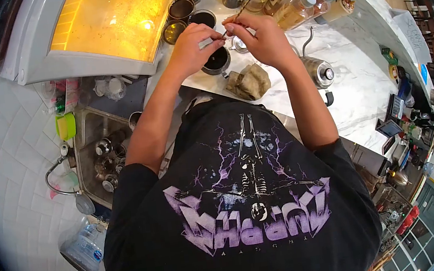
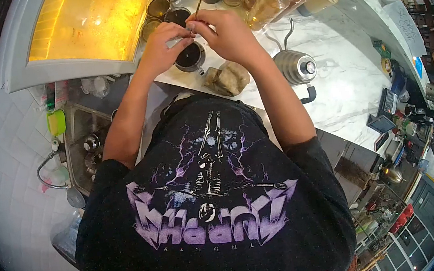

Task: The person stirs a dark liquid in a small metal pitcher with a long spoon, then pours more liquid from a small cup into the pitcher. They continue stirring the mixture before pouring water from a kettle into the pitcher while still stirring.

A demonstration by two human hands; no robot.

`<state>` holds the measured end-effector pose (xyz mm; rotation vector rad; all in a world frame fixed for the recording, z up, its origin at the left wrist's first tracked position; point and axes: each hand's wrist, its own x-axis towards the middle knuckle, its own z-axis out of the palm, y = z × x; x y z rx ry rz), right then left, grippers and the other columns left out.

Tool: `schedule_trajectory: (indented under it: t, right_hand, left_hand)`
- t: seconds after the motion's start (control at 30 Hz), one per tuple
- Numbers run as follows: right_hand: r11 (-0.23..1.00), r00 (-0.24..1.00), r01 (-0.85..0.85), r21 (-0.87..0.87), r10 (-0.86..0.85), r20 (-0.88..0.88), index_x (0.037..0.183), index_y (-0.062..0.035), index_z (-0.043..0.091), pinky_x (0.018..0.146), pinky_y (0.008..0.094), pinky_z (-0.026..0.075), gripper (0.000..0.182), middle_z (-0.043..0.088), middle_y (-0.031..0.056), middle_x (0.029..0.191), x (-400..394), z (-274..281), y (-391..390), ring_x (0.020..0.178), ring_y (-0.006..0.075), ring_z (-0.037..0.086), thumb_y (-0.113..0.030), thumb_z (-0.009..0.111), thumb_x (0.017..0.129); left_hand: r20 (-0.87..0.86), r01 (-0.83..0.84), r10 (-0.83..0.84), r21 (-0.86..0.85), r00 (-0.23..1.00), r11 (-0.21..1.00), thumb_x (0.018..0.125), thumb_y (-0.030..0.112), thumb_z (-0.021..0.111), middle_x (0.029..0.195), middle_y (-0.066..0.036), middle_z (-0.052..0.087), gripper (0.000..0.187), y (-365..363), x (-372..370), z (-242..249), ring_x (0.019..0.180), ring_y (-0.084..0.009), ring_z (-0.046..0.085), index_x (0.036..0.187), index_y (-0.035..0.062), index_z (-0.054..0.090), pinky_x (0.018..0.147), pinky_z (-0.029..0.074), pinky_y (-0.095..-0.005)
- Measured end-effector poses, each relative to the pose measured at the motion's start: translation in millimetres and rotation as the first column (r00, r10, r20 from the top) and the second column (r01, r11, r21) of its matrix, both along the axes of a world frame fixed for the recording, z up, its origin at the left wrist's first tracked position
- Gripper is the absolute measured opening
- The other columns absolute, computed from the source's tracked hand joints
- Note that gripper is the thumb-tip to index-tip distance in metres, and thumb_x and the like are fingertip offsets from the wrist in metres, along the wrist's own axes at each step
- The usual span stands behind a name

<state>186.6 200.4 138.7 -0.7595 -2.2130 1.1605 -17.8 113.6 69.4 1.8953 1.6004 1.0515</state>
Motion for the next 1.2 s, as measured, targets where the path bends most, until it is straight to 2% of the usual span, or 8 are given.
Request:
schedule_trajectory:
  t: [0.1,0.4,0.47,0.57,0.67,0.8,1.03,1.2]
  right_hand:
    - [0.997,1.000,0.001,0.084,-0.001,0.001,0.110,-0.0006,0.073,0.077,0.0383,0.055,0.024,0.075,0.0172,0.096,12.6,2.4,-2.6,0.086,0.0328,0.073,-0.021,0.070,0.097]
    - [0.812,0.811,0.583,-0.018,-0.581,0.063,0.109,0.0019,0.073,0.086,0.0345,0.054,0.020,0.075,0.0156,0.100,170.2,-45.7,-36.3,0.092,0.0236,0.071,-0.013,0.069,0.097]
    - [0.615,0.653,0.699,0.364,-0.757,0.025,0.110,0.0004,0.071,0.088,0.0358,0.052,0.019,0.072,0.0147,0.107,199.8,-78.4,-43.2,0.098,0.0254,0.068,-0.014,0.066,0.099]
    - [0.419,0.424,0.820,0.389,-0.902,0.079,0.113,0.0011,0.069,0.091,0.0373,0.050,0.024,0.068,0.0159,0.115,214.4,-103.5,-62.8,0.103,0.0275,0.065,-0.019,0.064,0.101]
    - [0.279,0.271,0.954,0.110,-0.959,0.082,0.116,0.0030,0.067,0.093,0.0384,0.048,0.031,0.065,0.0178,0.121,215.5,-130.0,-74.9,0.107,0.0281,0.063,-0.024,0.060,0.103]
    - [0.143,0.141,0.990,0.012,-0.984,0.109,0.114,0.0057,0.066,0.083,0.0371,0.052,0.038,0.070,0.0148,0.097,212.6,-139.3,-81.0,0.090,0.0250,0.066,-0.031,0.059,0.104]
    - [0.186,0.187,0.973,-0.138,-0.982,-0.004,0.083,0.0077,0.069,0.063,0.0308,0.043,0.039,0.065,0.0059,0.073,243.1,-153.8,-75.6,0.068,0.0125,0.051,-0.026,0.064,0.100]
    - [0.314,0.309,0.941,-0.123,-0.949,-0.056,0.080,0.0054,0.069,0.059,0.0262,0.039,0.031,0.063,0.0020,0.069,259.6,-135.1,-77.6,0.064,0.0085,0.049,-0.020,0.068,0.097]
  left_hand:
    - [0.042,-0.043,0.042,0.040,0.998,0.998,0.085,0.013,0.081,0.096,-0.010,0.074,0.016,-3.3,3.4,1.9,0.095,-0.0268,0.066,0.097,0.0030,0.078,0.087,0.051,-0.0366]
    - [0.150,-0.166,0.164,-0.003,0.975,0.986,0.085,0.010,0.082,0.095,-0.010,0.076,0.014,-18.5,1.4,-1.0,0.095,-0.0224,0.067,0.094,0.0000,0.077,0.088,0.052,-0.0350]
    - [0.155,-0.175,0.173,0.002,0.973,0.985,0.085,0.010,0.081,0.095,-0.010,0.076,0.014,-20.3,2.1,-1.7,0.096,-0.0221,0.067,0.094,-0.0005,0.077,0.089,0.052,-0.0346]
    - [0.190,-0.221,0.220,-0.017,0.957,0.975,0.086,0.009,0.081,0.097,-0.010,0.076,0.014,-23.2,3.8,-1.4,0.097,-0.0209,0.067,0.095,-0.0013,0.076,0.090,0.051,-0.0338]
    - [0.224,-0.238,0.239,-0.031,0.945,0.971,0.087,0.008,0.080,0.099,-0.010,0.076,0.015,-25.6,2.9,-4.9,0.097,-0.0202,0.067,0.097,-0.0014,0.076,0.090,0.051,-0.0330]
    - [0.243,-0.244,0.250,-0.056,0.937,0.968,0.088,0.008,0.080,0.101,-0.009,0.075,0.014,-27.1,4.8,-3.0,0.097,-0.0190,0.067,0.098,-0.0008,0.076,0.089,0.051,-0.0325]
    - [0.271,-0.261,0.272,-0.076,0.923,0.962,0.089,0.009,0.078,0.102,-0.009,0.075,0.014,-25.4,4.1,-5.6,0.095,-0.0178,0.067,0.098,-0.0009,0.076,0.089,0.051,-0.0317]
    - [0.284,-0.258,0.267,-0.069,0.921,0.964,0.089,0.010,0.078,0.102,-0.010,0.075,0.014,-25.4,1.5,-7.6,0.096,-0.0184,0.068,0.098,-0.0015,0.076,0.089,0.052,-0.0321]
